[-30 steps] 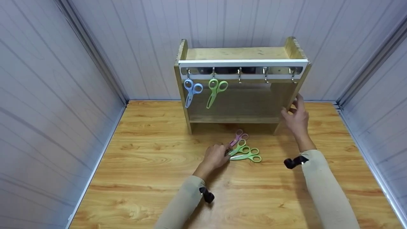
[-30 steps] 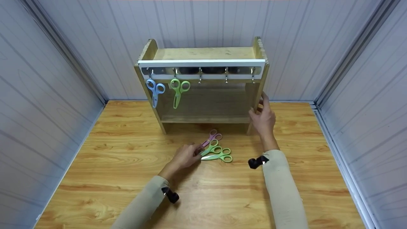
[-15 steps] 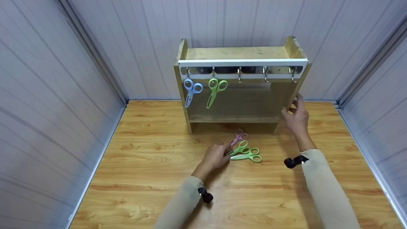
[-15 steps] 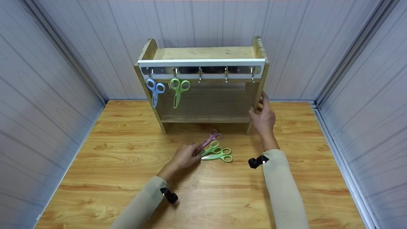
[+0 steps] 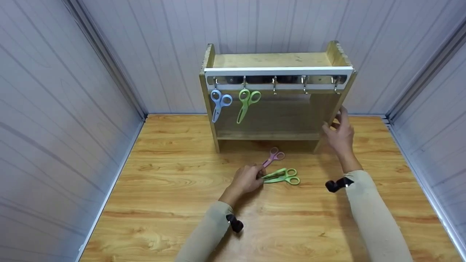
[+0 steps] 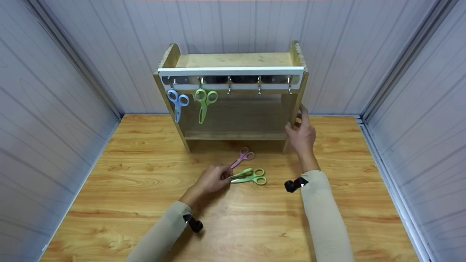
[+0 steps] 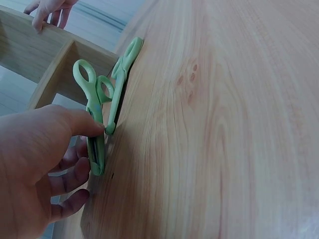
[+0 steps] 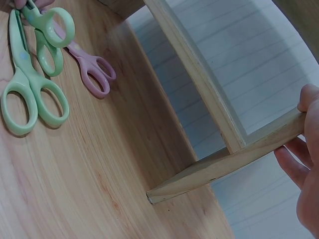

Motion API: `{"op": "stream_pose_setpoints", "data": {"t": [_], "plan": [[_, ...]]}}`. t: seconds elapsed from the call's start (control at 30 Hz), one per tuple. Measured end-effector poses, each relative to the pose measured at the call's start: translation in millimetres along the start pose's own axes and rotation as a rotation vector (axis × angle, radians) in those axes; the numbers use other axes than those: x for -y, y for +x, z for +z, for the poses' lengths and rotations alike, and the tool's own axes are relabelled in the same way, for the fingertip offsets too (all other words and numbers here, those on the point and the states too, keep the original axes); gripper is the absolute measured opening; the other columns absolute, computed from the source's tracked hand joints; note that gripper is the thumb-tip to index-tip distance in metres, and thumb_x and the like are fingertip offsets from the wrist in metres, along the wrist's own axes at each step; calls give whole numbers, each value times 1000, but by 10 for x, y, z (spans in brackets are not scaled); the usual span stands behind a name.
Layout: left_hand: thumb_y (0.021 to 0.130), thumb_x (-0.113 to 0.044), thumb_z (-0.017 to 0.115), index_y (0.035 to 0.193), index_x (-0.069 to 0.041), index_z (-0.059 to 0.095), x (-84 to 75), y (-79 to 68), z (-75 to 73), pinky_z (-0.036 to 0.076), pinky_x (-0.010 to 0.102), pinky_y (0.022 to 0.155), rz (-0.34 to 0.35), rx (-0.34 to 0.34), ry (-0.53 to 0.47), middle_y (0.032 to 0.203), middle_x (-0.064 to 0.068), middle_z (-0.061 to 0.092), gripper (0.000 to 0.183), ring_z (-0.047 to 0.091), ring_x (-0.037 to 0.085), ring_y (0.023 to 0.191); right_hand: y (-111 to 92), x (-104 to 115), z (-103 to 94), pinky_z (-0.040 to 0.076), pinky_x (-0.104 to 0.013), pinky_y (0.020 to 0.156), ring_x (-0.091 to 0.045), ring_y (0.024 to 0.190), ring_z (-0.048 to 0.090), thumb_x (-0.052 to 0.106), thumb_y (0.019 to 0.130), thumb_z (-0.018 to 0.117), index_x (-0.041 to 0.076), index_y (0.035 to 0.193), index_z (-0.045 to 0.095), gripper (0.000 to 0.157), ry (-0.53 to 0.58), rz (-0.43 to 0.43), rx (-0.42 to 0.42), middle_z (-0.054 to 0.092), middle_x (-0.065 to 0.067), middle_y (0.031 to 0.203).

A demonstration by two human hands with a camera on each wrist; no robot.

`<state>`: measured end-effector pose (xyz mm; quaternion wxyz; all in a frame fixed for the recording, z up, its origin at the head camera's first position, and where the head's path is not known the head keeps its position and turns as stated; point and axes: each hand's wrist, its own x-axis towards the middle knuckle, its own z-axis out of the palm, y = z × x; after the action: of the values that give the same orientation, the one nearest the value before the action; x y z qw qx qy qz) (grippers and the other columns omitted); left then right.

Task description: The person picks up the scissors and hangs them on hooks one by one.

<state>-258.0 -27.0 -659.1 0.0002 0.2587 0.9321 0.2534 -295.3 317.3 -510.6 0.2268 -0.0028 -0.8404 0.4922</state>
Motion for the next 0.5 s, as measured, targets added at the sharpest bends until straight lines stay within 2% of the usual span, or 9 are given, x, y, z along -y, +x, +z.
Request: {"op": "stream_pose_setpoints", "data": {"t": [0.1, 0.3, 0.47, 0.5], "plan": [[94, -20, 77, 105, -26, 82, 11, 4, 14, 46, 27, 71, 1, -6, 5, 94, -8, 73, 13, 60, 5, 82, 3, -2, -1, 55, -15, 97, -51, 133, 73, 6, 104, 67, 10, 170, 39, 72, -3, 4, 2, 62, -29, 161], [94, -21, 76, 105, -29, 83, 26, 19, 24, 45, 25, 67, 12, -18, 14, 87, -14, 76, 15, 62, 3, 76, -4, 11, 7, 47, 0, 84, -57, 127, 74, 4, 103, 69, 11, 169, 40, 73, 25, 2, -4, 65, -32, 157], [94, -20, 75, 104, -29, 84, 18, 21, 14, 49, 27, 68, 14, -28, -5, 88, -14, 79, 17, 67, 5, 78, -5, 12, -3, 46, 1, 83, -58, 127, 74, 3, 103, 69, 10, 169, 39, 74, 17, 5, -3, 65, -33, 156], [93, -20, 75, 104, -27, 84, -32, -3, -34, 51, 29, 70, 18, -35, 10, 88, -12, 80, 16, 69, 8, 79, -4, 13, -4, 45, 2, 83, -58, 127, 74, 3, 103, 69, 10, 169, 39, 74, 15, 6, -3, 65, -33, 156]]}}
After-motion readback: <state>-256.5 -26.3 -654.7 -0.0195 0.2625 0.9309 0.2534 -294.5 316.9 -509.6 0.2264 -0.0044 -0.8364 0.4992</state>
